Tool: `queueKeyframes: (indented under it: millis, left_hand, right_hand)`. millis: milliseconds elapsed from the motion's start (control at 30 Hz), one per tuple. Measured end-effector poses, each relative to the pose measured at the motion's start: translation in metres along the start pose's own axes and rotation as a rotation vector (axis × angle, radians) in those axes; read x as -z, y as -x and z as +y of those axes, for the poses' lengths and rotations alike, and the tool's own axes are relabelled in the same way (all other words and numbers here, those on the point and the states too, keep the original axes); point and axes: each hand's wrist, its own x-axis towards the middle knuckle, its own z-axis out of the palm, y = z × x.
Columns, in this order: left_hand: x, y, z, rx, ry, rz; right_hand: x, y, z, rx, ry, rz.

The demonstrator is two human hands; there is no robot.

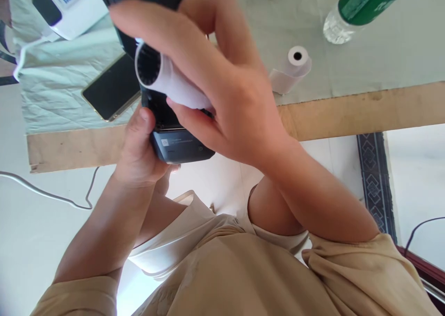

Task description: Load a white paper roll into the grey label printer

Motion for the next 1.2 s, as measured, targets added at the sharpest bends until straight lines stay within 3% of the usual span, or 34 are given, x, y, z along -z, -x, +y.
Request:
queueKeyframes:
  millis: [133, 300, 467, 667, 800, 933, 1033, 1067, 1200]
  left_hand:
    - [0.006, 0.002, 0.001, -0.034, 0.058, -0.094]
    - [0.010, 0.004, -0.001, -0.062, 0.037, -0.111]
    - [0.008, 0.005, 0.001, -0.023, 0.059, -0.087]
    - [0.006, 0.005, 0.004, -0.003, 0.107, -0.051]
    - [0.005, 0.006, 0.008, 0.014, 0.123, -0.038]
    - [0.006, 0.007, 0.010, 0.016, 0.072, 0.004]
    - [0.007, 0.008, 0.009, 0.004, 0.008, 0.008]
    - [0.008, 0.008, 0.009, -0.003, -0.002, -0.004]
    - [0.008, 0.008, 0.008, -0.016, -0.034, -0.061]
  right_hand:
    - [-0.010, -0.006, 0.006, 0.410, 0.374, 0.142]
    - [-0.018, -0.008, 0.013, 0.451, 0.459, 0.229]
    - [-0.022, -0.010, 0.022, 0.608, 0.371, 0.161]
    - [-0.025, 0.001, 0.012, 0.583, 0.402, 0.281]
    - [-0.031, 0.018, -0.004, 0.516, 0.453, 0.163]
    - [-0.032, 0.024, -0.003, 0.538, 0.401, 0.033]
    - [-0.021, 0.019, 0.006, 0.560, 0.265, 0.114]
    - [-0.016, 0.016, 0.009, 0.516, 0.232, 0.173]
    - [-0.006, 0.007, 0.016, 0.029, 0.090, 0.338]
